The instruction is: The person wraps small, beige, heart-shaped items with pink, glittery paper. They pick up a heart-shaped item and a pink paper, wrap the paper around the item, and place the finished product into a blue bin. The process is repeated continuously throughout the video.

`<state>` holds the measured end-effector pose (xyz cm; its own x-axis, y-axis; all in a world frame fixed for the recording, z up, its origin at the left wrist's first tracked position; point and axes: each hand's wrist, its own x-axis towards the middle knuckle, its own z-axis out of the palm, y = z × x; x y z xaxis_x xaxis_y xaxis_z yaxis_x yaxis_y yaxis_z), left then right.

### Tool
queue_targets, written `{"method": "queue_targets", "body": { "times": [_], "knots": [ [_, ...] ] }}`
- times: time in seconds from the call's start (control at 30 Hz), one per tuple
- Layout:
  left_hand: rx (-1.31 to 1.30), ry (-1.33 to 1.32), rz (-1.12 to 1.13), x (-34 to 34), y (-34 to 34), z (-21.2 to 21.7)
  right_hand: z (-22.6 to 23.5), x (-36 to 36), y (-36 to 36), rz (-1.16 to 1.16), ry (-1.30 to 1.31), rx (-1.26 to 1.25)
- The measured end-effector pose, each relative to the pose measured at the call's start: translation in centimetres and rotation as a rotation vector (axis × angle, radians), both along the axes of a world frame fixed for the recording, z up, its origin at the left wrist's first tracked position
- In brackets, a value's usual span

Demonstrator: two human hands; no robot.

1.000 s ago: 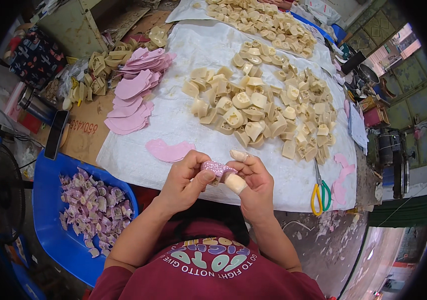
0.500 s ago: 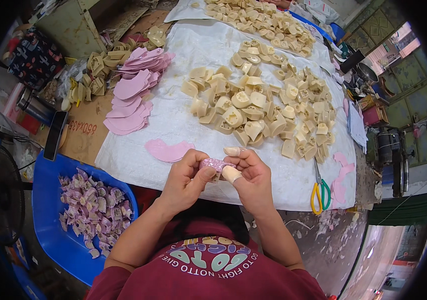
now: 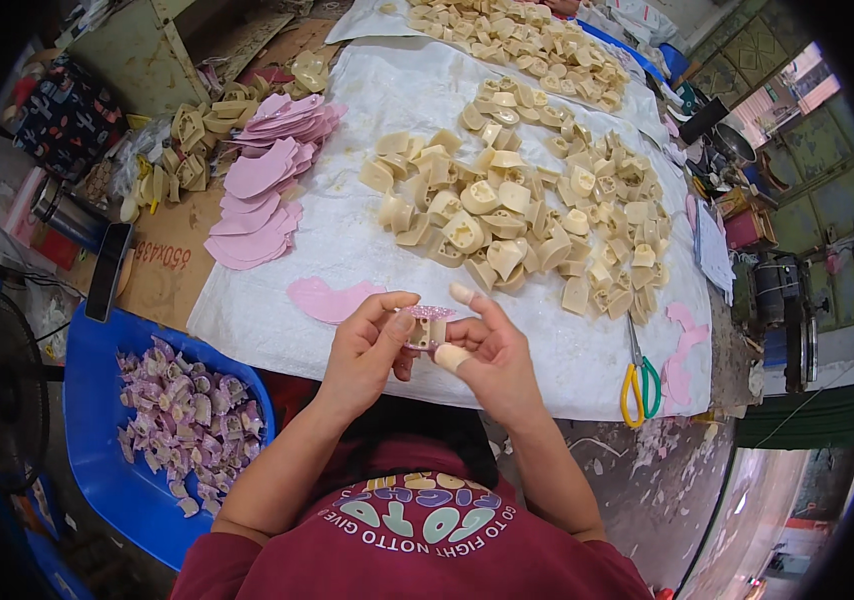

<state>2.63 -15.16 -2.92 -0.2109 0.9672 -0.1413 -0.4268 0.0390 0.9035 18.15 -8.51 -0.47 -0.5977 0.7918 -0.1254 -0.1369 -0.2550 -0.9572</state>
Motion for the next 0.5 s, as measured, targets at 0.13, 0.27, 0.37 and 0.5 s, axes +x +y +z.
{"method": "queue_targets", "body": {
  "times": [0.13, 0.27, 0.37, 0.5],
  "knots": [
    [-0.007, 0.094, -0.016, 0.1, -0.1, 0.4, -0.6, 0.0, 0.0, 0.043, -0.096, 0.043],
    [-0.052, 0.134, 0.004, -0.3, -0.6, 0.6, -0.9, -0.5, 0.1, 0.101, -0.072, -0.005],
    [-0.035, 0.166, 0.030, -0.4, -1.5, 0.3, -0.7, -1.1, -0.4, 0.133, -0.111, -0.004],
    [-0.114, 0.402, 0.177, -3.2, -4.5, 1.4, -1.3, -3.0, -1.6, 0.155, -0.279, 0.260]
  ]
}}
